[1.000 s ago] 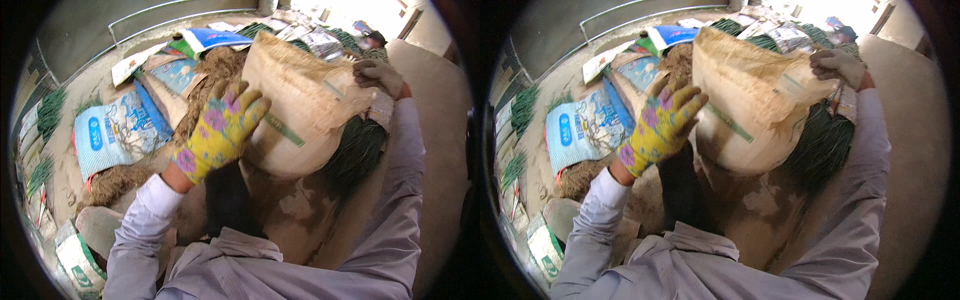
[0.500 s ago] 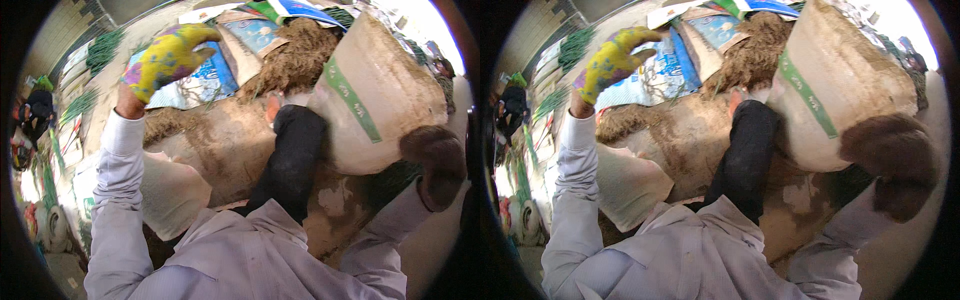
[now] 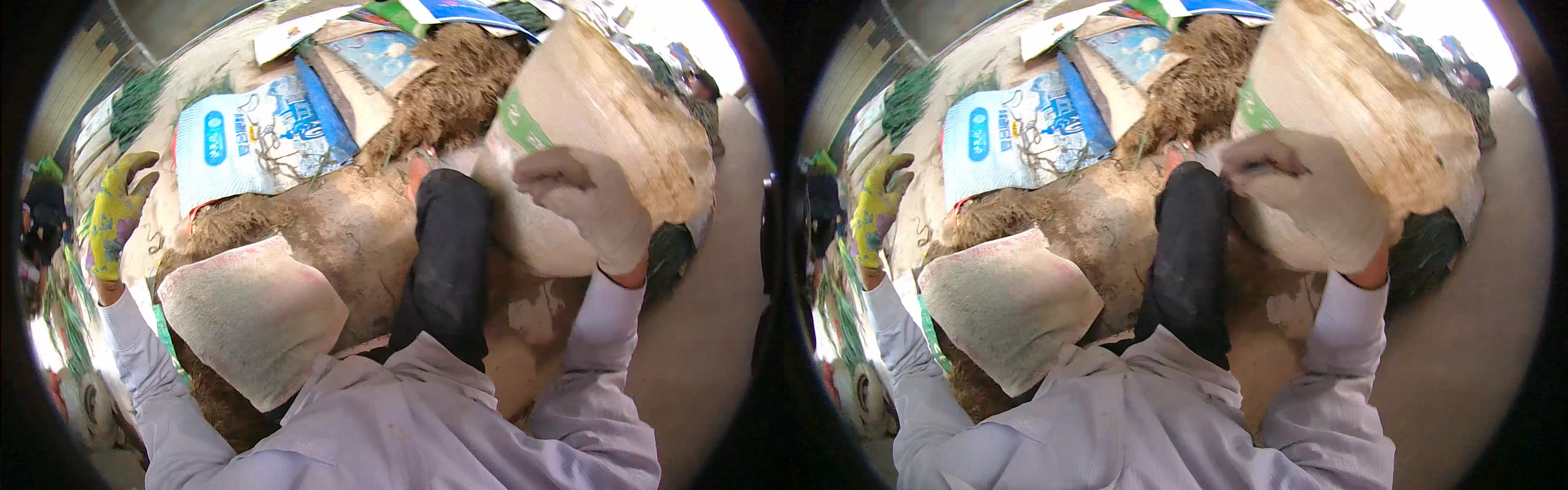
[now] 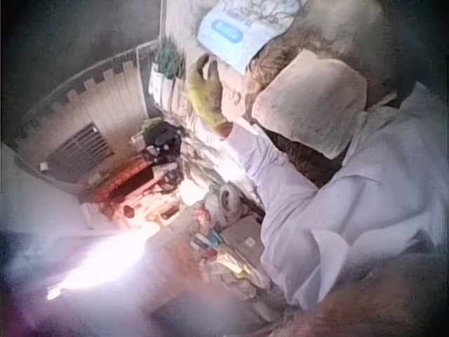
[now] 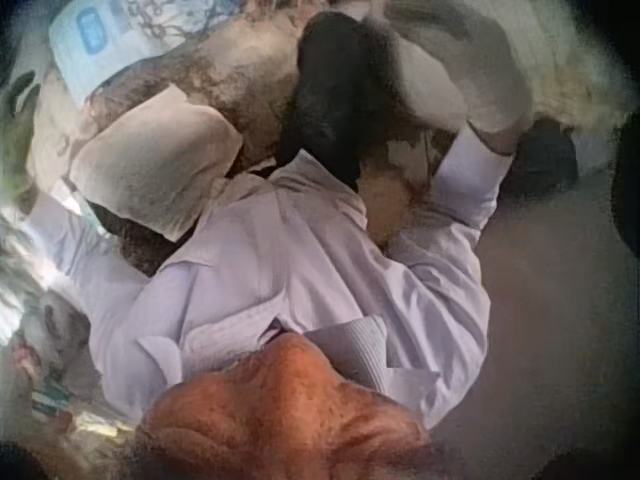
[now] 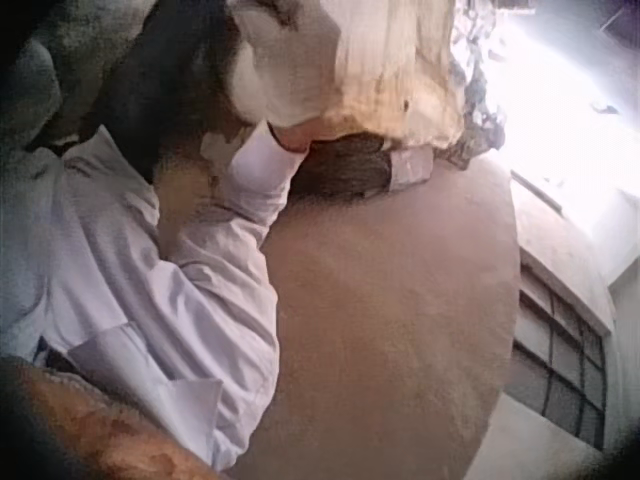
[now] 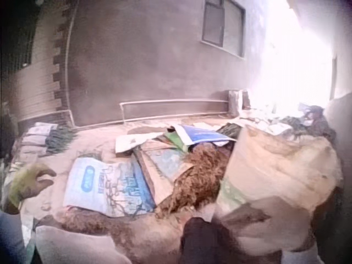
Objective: The person sits on the floor and sorts green onions by hand, removing soil and roots, then arranging them into neat bundles. The person moves aside sacks and packaging to access the onions and continues bundling them throughout the clip.
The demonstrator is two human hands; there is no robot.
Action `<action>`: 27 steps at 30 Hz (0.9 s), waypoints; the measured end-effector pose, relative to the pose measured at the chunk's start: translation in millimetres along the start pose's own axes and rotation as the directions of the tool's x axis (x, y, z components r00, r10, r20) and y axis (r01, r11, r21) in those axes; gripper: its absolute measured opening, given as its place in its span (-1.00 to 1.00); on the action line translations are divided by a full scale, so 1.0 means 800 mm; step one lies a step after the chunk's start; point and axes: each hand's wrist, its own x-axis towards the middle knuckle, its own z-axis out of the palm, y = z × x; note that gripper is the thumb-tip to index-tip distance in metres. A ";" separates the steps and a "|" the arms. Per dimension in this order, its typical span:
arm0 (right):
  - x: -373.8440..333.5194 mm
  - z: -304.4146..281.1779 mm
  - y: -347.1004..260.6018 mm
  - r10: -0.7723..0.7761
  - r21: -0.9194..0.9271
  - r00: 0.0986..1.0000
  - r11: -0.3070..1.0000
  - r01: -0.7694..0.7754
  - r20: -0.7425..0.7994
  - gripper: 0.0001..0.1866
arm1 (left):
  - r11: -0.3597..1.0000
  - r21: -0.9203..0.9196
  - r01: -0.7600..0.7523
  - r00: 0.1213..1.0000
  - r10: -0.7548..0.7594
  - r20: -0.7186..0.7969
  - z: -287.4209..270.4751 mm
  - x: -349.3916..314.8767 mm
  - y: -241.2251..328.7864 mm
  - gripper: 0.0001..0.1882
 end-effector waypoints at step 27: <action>0.186 0.183 -0.032 -0.027 -0.437 0.904 0.869 0.232 0.426 -0.72 | 0.805 0.063 0.589 0.790 -0.591 0.164 0.056 -0.138 -0.274 -0.58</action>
